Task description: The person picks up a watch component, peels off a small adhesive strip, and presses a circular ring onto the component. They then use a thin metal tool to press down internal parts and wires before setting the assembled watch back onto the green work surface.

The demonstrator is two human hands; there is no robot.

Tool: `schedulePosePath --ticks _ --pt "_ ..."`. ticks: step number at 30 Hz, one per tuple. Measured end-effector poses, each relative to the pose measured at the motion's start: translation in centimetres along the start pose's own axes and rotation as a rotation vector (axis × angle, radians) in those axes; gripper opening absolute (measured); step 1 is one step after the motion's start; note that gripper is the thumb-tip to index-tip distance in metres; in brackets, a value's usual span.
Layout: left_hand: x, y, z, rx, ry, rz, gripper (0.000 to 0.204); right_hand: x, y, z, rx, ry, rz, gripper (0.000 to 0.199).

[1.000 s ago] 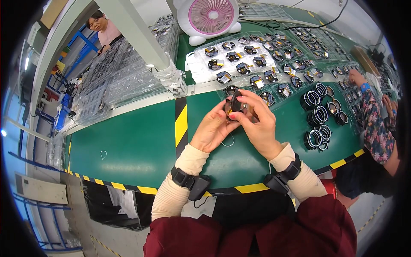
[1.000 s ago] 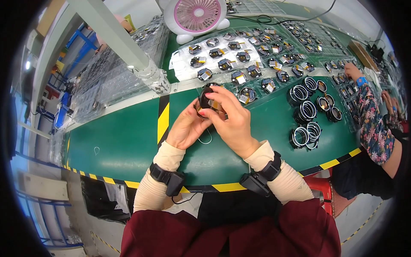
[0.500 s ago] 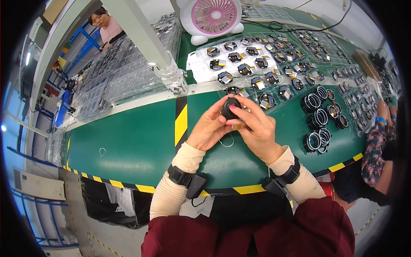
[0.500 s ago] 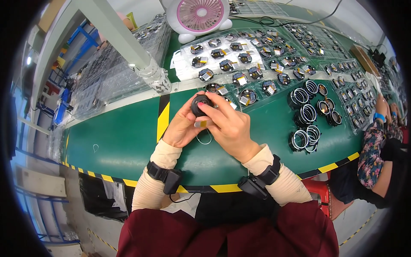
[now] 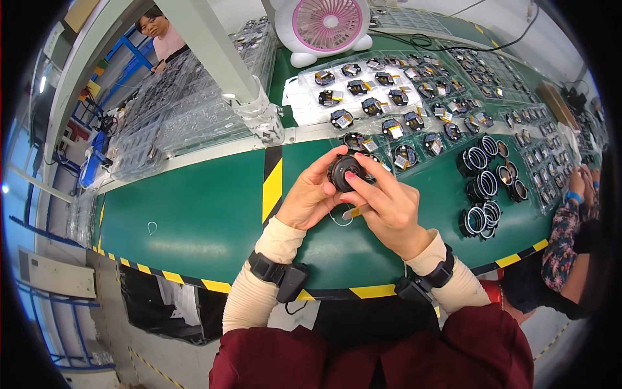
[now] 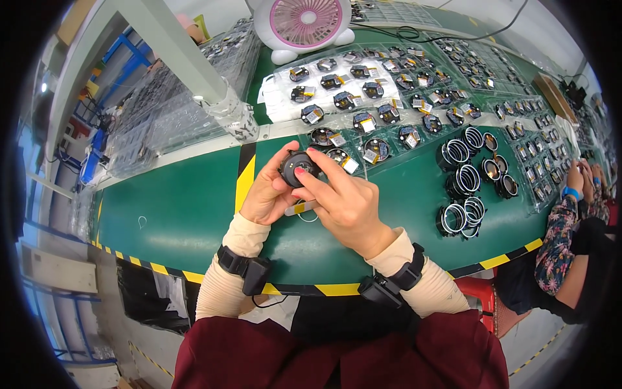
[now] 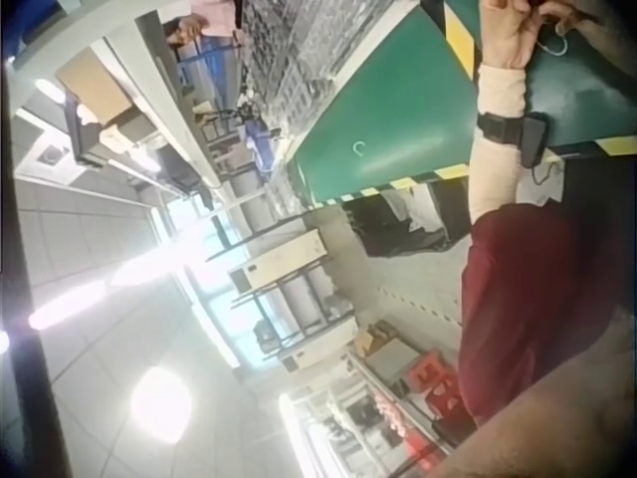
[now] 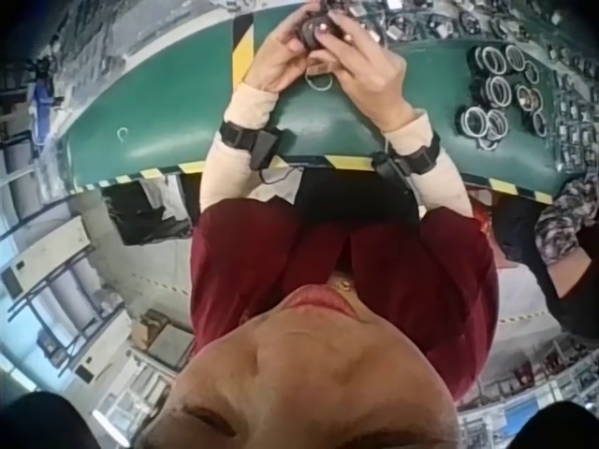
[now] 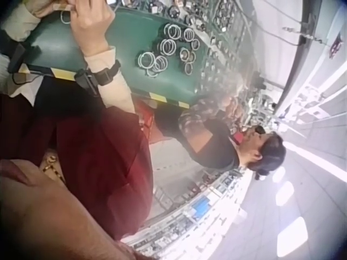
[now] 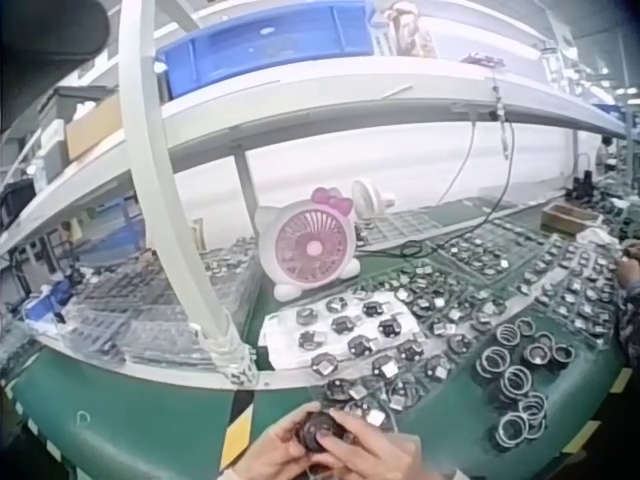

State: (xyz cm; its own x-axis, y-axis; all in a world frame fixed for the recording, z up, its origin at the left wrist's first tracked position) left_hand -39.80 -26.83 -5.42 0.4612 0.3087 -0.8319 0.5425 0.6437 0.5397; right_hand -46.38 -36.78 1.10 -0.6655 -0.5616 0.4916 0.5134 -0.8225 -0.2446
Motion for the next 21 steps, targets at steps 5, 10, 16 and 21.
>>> schedulePosePath --ticks 5,10,16,21 --pt "0.09 0.01 -0.06 -0.016 0.004 -0.001 0.069 0.22 -0.34 0.10 0.010 0.022 -0.015 0.031" --pt "0.01 -0.04 -0.09 -0.023 0.018 0.005 0.068 0.33 -0.42 0.11 0.021 0.039 -0.032 0.030" --pt "-0.04 -0.07 -0.18 -0.040 0.023 0.012 0.069 0.43 -0.55 0.04 0.020 0.046 -0.040 0.030" --pt "-0.12 -0.08 -0.19 -0.036 0.029 0.018 0.069 0.55 -0.70 0.06 0.020 0.050 -0.058 0.030"
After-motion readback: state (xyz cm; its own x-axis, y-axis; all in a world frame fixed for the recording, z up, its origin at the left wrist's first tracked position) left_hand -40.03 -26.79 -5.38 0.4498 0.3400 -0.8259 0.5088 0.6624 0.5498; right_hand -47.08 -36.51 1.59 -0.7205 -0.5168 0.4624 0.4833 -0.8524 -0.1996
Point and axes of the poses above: each hand's wrist, its own z-axis towards the middle knuckle, its own x-axis out of the back of the hand, y = z × x, the point moved 7 cm from there along z, towards the middle knuckle, and after that the axes turned 13 degrees about -z, right-handed, at the moved point
